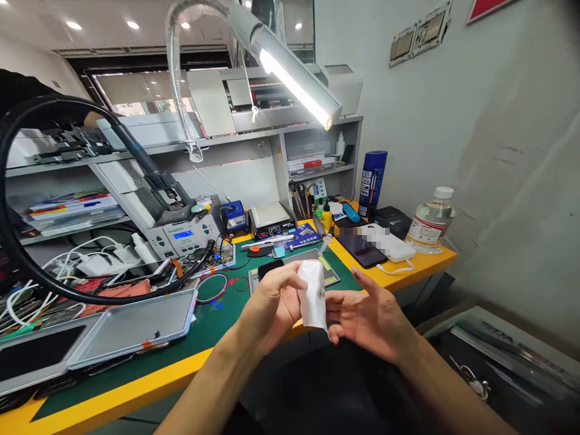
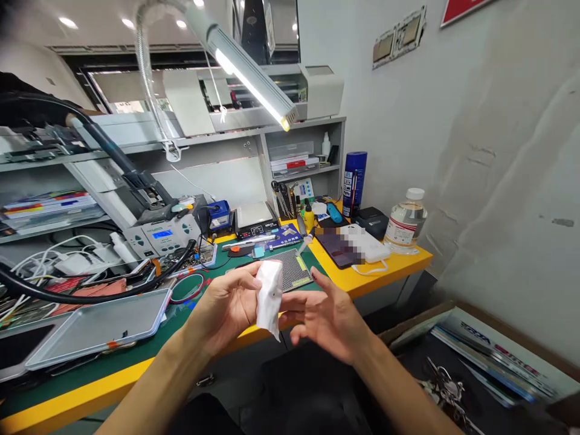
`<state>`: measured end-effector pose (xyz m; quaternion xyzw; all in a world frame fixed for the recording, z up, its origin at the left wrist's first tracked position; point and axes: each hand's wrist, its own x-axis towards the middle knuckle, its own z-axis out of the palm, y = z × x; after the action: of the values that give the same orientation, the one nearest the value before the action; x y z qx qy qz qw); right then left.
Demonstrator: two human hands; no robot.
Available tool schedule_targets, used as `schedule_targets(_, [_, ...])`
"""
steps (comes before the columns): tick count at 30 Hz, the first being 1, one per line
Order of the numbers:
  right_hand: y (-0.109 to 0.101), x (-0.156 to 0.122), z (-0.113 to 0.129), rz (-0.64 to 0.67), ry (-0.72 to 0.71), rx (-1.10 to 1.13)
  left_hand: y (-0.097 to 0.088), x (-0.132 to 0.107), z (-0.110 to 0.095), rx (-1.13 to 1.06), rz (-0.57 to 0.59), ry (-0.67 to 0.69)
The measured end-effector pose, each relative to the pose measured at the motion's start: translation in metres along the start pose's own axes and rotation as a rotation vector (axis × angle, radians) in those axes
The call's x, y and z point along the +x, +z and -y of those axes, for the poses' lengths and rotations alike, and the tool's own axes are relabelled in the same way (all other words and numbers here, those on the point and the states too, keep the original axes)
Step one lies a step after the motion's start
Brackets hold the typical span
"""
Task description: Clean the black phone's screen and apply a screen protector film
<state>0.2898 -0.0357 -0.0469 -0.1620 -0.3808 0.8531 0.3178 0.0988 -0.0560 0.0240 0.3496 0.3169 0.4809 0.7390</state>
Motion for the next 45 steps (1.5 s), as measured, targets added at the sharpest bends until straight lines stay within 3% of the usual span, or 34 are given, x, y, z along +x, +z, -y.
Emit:
schedule_targets(4, [0.007, 0.002, -0.028, -0.043, -0.053, 0.144, -0.002, -0.001, 0.006, 0.085, -0.017, -0.051])
schedule_targets(9, [0.013, 0.008, -0.032, -0.171, -0.069, 0.121, -0.008, -0.007, 0.012, 0.149, -0.077, -0.089])
schedule_targets(14, [0.016, 0.010, -0.041, -0.378, -0.200, -0.155, -0.010, -0.013, 0.027, 0.203, -0.180, -0.061])
schedule_targets(19, [0.013, 0.012, -0.053, -0.631, -0.410, -0.534, -0.007, -0.018, 0.060, 0.265, -0.335, 0.106])
schedule_targets(22, [0.013, 0.016, -0.054, -0.703, -0.479, -0.663, -0.004, -0.017, 0.074, 0.204, -0.387, 0.196])
schedule_targets(28, [0.000, 0.020, -0.046, -0.630, -0.392, -0.659, -0.001, -0.015, 0.078, 0.044, -0.373, 0.165])
schedule_targets(34, [-0.008, -0.003, -0.033, -0.505, -0.294, -0.580, -0.005, -0.017, 0.070, 0.053, -0.374, 0.139])
schedule_targets(40, [-0.013, -0.016, -0.021, -0.473, -0.240, -0.564, -0.013, -0.026, 0.063, 0.123, -0.184, -0.124])
schedule_targets(45, [-0.014, -0.029, -0.007, -0.372, -0.290, -0.633, -0.021, -0.031, 0.065, 0.253, -0.290, 0.014])
